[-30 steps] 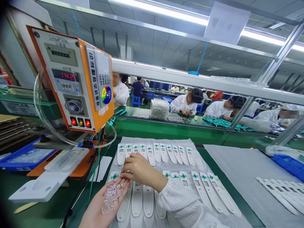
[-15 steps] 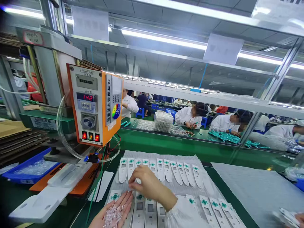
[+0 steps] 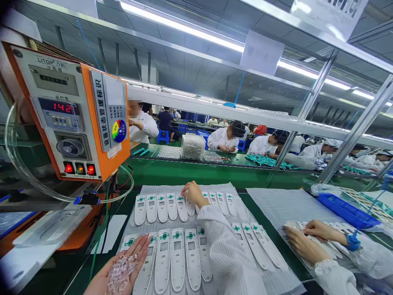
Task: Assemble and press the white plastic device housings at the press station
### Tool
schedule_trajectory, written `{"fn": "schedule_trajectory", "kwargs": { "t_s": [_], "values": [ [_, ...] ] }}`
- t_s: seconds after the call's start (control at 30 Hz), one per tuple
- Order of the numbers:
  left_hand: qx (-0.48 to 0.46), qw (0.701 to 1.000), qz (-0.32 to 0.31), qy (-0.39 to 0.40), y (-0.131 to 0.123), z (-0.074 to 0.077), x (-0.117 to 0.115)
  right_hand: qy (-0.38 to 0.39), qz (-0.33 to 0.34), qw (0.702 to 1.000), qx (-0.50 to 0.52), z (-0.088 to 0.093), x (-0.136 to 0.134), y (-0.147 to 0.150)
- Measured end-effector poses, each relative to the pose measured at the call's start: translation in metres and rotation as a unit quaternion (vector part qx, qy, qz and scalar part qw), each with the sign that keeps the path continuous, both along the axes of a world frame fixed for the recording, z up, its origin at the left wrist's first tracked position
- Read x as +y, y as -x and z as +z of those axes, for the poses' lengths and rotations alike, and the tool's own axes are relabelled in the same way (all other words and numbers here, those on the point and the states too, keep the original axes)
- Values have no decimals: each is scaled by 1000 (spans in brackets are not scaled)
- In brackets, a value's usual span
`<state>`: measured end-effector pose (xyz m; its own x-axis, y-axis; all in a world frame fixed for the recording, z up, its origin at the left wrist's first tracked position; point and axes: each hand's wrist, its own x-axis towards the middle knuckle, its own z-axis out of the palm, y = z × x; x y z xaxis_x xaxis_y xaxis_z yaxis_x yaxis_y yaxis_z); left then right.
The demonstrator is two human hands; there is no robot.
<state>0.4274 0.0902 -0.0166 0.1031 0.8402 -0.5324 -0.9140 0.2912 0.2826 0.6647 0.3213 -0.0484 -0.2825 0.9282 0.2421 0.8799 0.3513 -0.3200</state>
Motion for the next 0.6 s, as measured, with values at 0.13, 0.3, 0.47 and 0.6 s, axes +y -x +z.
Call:
{"fn": "schedule_trajectory", "kwargs": {
  "t_s": [0.13, 0.3, 0.47, 0.6],
  "values": [
    [-10, 1000, 1, -1, 2, 6, -5, 12, -1, 1000, -20, -6, 4, 4],
    [-24, 1000, 12, -3, 6, 7, -8, 14, -68, 997, -36, -6, 6, -18],
    [-15, 1000, 6, -2, 5, 2, -7, 19, -100, 993, -54, -5, 4, -33],
    [-16, 1000, -2, -4, 3, -4, -3, 19, -96, 993, -64, -4, 7, -29]
  ]
}}
